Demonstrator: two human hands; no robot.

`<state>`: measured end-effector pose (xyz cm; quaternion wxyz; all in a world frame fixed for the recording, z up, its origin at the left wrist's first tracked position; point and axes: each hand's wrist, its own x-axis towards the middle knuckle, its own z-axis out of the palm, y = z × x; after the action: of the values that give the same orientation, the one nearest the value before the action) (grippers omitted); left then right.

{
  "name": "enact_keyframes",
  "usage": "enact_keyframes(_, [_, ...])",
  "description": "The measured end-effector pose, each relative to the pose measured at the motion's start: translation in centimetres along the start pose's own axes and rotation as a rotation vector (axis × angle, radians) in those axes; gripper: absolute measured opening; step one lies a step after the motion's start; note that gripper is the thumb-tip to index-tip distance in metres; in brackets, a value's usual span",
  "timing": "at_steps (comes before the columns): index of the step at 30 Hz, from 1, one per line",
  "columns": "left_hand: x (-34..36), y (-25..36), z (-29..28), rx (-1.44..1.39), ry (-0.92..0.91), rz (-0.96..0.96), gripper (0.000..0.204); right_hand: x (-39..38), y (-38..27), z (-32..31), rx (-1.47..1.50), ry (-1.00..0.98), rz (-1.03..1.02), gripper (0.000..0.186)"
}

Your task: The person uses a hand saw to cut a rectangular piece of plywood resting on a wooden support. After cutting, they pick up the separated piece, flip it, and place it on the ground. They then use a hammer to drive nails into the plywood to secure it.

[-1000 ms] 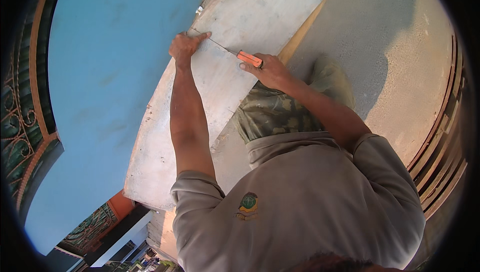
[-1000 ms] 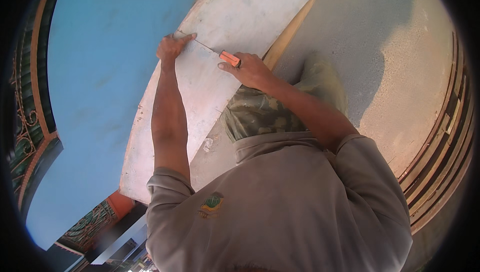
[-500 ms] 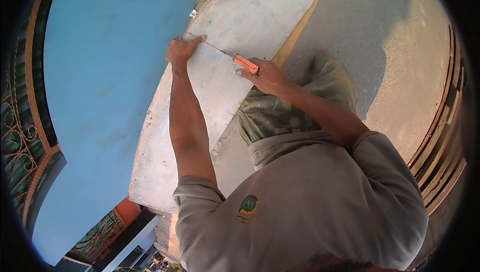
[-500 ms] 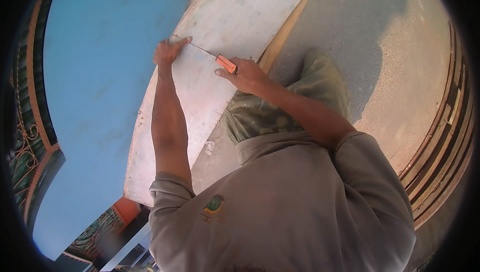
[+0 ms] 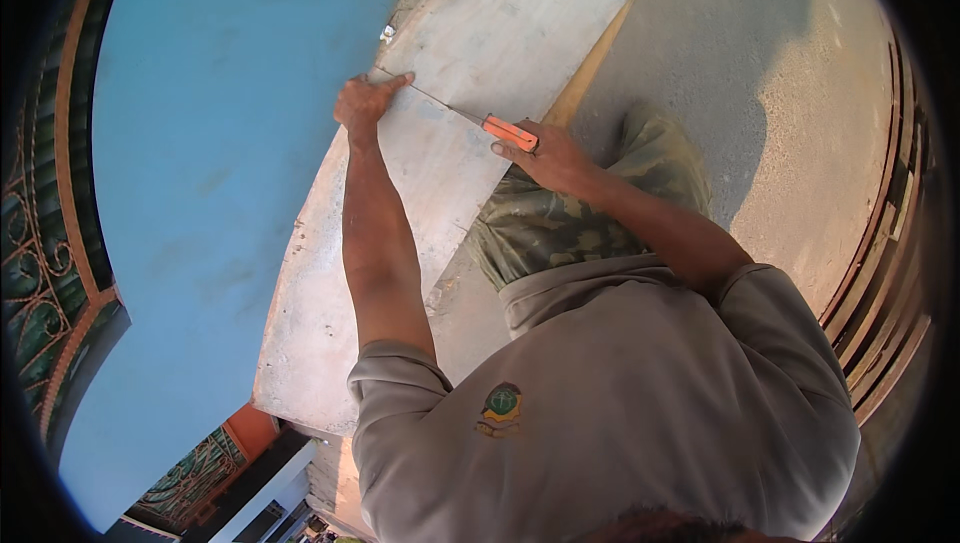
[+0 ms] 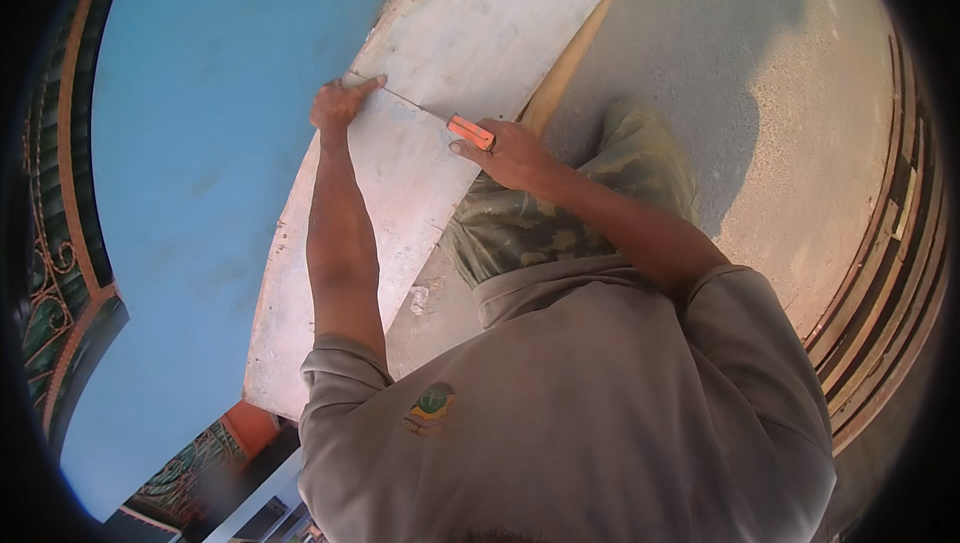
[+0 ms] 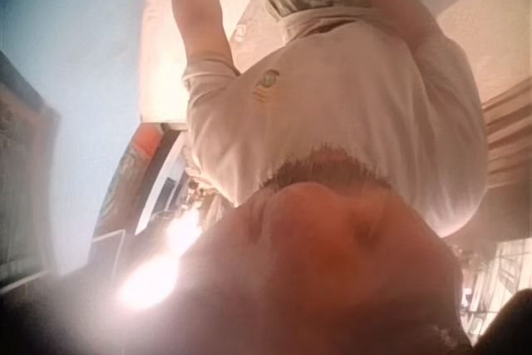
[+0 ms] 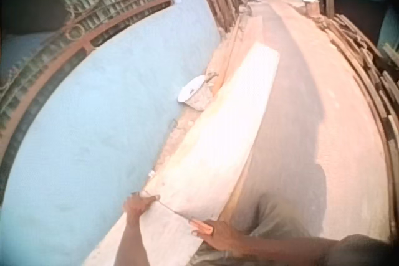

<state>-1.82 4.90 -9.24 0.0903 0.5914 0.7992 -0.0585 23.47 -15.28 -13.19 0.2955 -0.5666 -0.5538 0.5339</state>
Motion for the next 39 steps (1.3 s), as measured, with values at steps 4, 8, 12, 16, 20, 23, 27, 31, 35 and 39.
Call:
enact_keyframes(4, [0.0, -1.0, 0.4, -0.023, 0.022, -0.010, 0.095, -5.4, -0.2, -3.5, 0.021, -0.060, 0.065, 0.049])
enact_keyframes(8, [1.4, -3.1, 1.4, -0.079, -0.059, -0.019, 0.104, -17.7, -1.3, -10.2, -0.028, -0.049, 0.027, 0.047])
enact_keyframes(12, [0.7, -1.9, 0.7, -0.030, -0.004, 0.057, 0.103, -9.8, -0.9, -5.2, -0.021, -0.067, 0.129, 0.041])
enact_keyframes(16, [0.1, -0.1, -0.1, 0.028, -0.059, -0.023, 0.103, -2.0, -1.5, -1.9, -0.027, -0.040, 0.109, 0.044])
enact_keyframes(20, [0.8, -2.0, 1.2, -0.046, 0.026, 0.033, 0.101, -13.0, -0.3, -7.8, 0.018, 0.011, 0.037, 0.048])
enact_keyframes(23, [0.8, -3.1, 1.3, -0.072, -0.005, 0.016, 0.101, -18.3, -1.0, -10.0, 0.113, 0.053, 0.038, 0.047])
enact_keyframes(27, [0.7, -1.4, 0.8, -0.033, 0.053, 0.104, 0.101, -8.2, -0.2, -3.9, 0.013, -0.005, 0.044, 0.046])
enact_keyframes(31, [0.0, -0.5, 0.4, -0.008, 0.023, 0.078, 0.101, -1.2, -1.4, -1.5, -0.070, -0.087, 0.133, 0.045])
enact_keyframes(35, [0.6, -3.1, 2.5, -0.033, 0.009, 0.062, 0.102, -14.1, -2.2, -8.4, -0.007, -0.062, 0.149, 0.048])
enact_keyframes(39, [0.7, -3.9, 2.1, 0.005, 0.027, 0.061, 0.102, -17.5, -1.7, -9.7, 0.134, -0.042, 0.140, 0.046])
